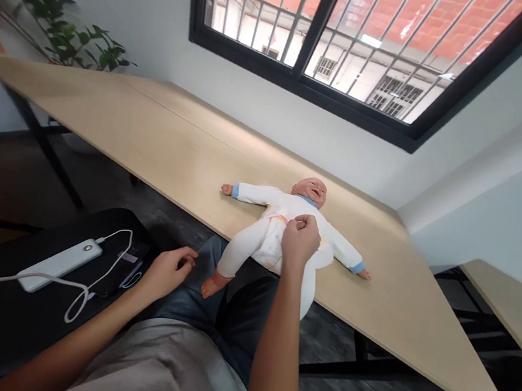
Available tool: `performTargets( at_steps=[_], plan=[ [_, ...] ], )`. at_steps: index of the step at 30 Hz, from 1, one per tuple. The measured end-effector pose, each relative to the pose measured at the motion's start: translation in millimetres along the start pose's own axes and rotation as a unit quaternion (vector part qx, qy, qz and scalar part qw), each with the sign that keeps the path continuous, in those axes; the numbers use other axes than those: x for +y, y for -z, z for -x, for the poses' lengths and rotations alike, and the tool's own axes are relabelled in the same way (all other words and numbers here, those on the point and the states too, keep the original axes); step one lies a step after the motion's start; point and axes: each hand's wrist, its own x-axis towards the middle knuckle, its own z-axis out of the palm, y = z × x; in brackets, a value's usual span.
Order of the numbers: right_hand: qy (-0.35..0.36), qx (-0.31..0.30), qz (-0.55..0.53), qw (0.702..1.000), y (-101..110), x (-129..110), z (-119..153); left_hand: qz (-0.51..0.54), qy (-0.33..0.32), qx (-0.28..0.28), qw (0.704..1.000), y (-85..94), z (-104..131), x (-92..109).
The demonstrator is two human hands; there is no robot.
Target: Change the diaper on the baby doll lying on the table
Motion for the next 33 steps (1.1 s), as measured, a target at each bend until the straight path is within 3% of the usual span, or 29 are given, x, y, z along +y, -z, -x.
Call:
performTargets(
  at_steps=[7, 12, 15, 20, 23, 28, 33],
  plan=[
    [0.001, -0.011, -0.021, 1.0, 3.0, -3.4, 4.0, 0.117, -0.035, 0.069, 0.99, 32.6, -22.6, 58.6],
    [-0.006, -0.022, -0.031, 0.999, 5.8, -8.8, 5.5, 0.164, -0.07, 0.076, 0.981, 32.8, -51.2, 98.2],
    [-0.015, -0.024, -0.041, 0.999, 7.8, -11.9, 5.9, 0.176, -0.08, 0.042, 0.98, 24.6, -73.2, 115.5],
    [-0.046, -0.025, -0.083, 0.995, 11.8, -17.8, 6.5, 0.21, -0.09, -0.043, 0.973, -0.2, -106.1, 125.2],
    [-0.053, -0.024, -0.102, 0.993, 14.6, -23.6, 5.2, 0.228, -0.121, -0.063, 0.964, -13.2, -120.6, 123.7],
    [-0.088, -0.055, -0.136, 0.985, 18.6, -34.0, 1.2, 0.247, -0.121, -0.127, 0.953, -17.2, -135.9, 124.3],
    [-0.145, -0.059, -0.261, 0.953, 32.4, -32.2, -1.0, 0.192, -0.093, -0.076, 0.974, -7.7, -147.4, 138.9]
  ],
)
